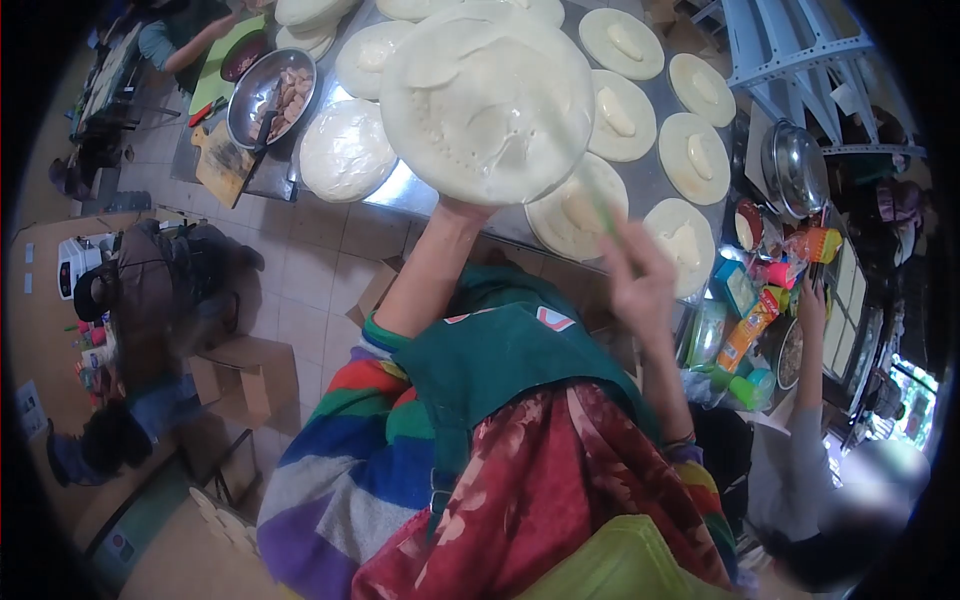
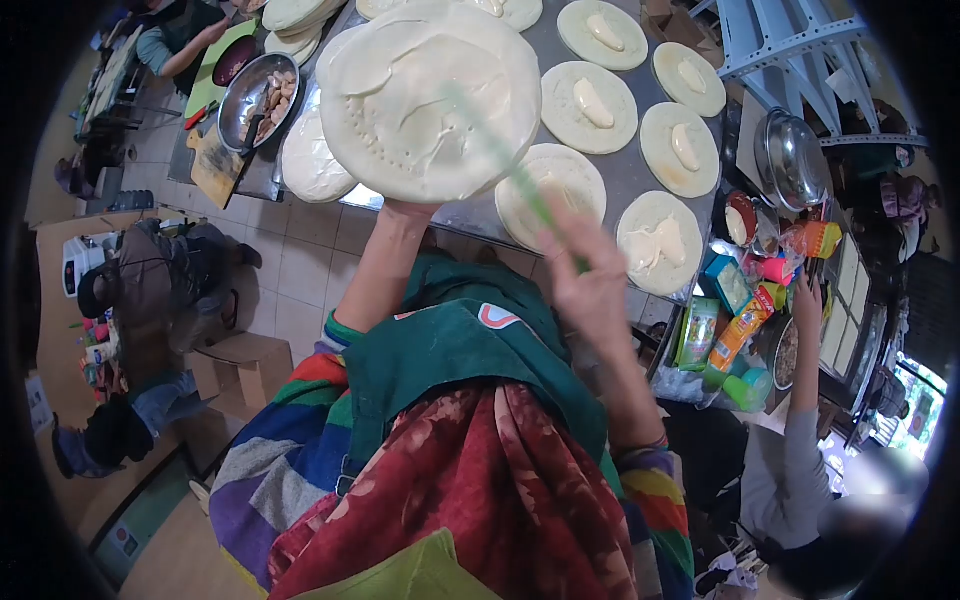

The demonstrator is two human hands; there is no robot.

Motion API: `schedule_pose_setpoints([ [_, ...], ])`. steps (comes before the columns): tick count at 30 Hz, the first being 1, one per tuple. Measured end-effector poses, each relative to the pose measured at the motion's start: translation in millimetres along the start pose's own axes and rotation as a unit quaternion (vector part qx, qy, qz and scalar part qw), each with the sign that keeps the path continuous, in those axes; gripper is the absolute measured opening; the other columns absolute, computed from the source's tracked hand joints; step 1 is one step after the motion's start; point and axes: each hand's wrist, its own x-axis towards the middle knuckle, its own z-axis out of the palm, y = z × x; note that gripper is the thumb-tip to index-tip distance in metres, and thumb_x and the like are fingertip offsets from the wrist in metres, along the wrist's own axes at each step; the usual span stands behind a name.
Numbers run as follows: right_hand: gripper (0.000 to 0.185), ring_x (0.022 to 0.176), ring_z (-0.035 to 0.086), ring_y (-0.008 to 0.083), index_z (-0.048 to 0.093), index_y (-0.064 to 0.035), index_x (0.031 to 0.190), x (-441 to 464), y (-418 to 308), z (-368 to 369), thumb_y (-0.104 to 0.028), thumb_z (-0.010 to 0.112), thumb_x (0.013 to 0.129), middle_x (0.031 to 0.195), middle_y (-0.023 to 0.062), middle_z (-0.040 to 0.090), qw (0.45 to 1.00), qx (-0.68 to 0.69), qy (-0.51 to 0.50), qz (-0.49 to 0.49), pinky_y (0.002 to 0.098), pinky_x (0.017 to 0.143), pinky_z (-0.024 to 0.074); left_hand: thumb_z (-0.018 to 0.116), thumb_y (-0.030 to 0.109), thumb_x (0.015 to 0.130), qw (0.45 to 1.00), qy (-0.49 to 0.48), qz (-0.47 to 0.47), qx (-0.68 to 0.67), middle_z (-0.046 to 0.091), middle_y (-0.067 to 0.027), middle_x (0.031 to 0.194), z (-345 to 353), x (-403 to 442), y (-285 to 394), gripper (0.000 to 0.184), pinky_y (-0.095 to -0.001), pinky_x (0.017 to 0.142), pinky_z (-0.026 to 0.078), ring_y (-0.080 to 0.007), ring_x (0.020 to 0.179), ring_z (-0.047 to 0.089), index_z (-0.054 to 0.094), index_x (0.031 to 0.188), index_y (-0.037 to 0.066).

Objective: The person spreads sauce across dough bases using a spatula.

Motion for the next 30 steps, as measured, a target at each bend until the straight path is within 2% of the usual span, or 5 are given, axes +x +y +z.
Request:
schedule_pose_setpoints([
  [10, 0.045, 0.066, 0.059, 0.0261, 0.057, -0.0196, 0.126, 15, -34, 28, -0.002, 0.058, 0.084, 0.076, 0.0087, 0.058, 0.963, -0.144, -0.184, -0.136, 0.0333, 0.06, 0.0476, 0.037, 0.049, 0.094, 0.998, 0.032, -0.049, 0.031, 0.038, -0.0126, 0.143, -18, -30, -1, 0.061, -0.0489, 0.105, 0.036, -0.0313, 0.128, 0.04, 0.031, 0.142, 0.011],
  [15, 0.034, 0.063, 0.056, 0.0156, 0.06, -0.0126, 0.123, 45, -11, 7, -0.005, 0.054, 0.09, 0.075, 0.012, 0.058, 0.999, 0.023, -0.027, -0.034, 0.0279, 0.062, 0.0459, 0.037, 0.049, 0.094, 0.997, 0.036, -0.06, 0.027, 0.038, -0.0126, 0.143, -23, -34, -4, 0.061, -0.0487, 0.105, 0.037, -0.0312, 0.128, 0.04, 0.031, 0.142, 0.011],
  [22, 0.038, 0.064, 0.058, 0.022, 0.061, -0.0143, 0.121, -2, -28, 16, -0.005, 0.06, 0.084, 0.072, 0.0076, 0.056, 0.967, -0.072, -0.224, -0.101, 0.0305, 0.06, 0.0466, 0.037, 0.049, 0.094, 0.996, 0.04, -0.065, 0.041, 0.038, -0.0127, 0.143, -27, -40, -1, 0.061, -0.0485, 0.105, 0.037, -0.0311, 0.128, 0.04, 0.031, 0.142, 0.011],
  [26, 0.034, 0.062, 0.053, 0.0156, 0.062, -0.0138, 0.121, 44, -8, -14, -0.004, 0.053, 0.089, 0.074, 0.0077, 0.057, 0.999, -0.03, -0.003, 0.016, 0.0251, 0.061, 0.0449, 0.037, 0.049, 0.094, 0.996, 0.04, -0.07, 0.03, 0.038, -0.0128, 0.143, -28, -34, -6, 0.061, -0.0483, 0.105, 0.038, -0.031, 0.128, 0.04, 0.031, 0.142, 0.011],
  [30, 0.044, 0.061, 0.056, 0.0208, 0.061, -0.0189, 0.124, 2, 4, 10, -0.003, 0.06, 0.083, 0.073, 0.0059, 0.056, 0.98, -0.108, -0.103, -0.128, 0.03, 0.059, 0.0466, 0.037, 0.049, 0.094, 0.996, 0.043, -0.07, 0.034, 0.038, -0.0128, 0.143, -30, -35, -9, 0.061, -0.0482, 0.104, 0.038, -0.0309, 0.128, 0.04, 0.031, 0.142, 0.011],
])
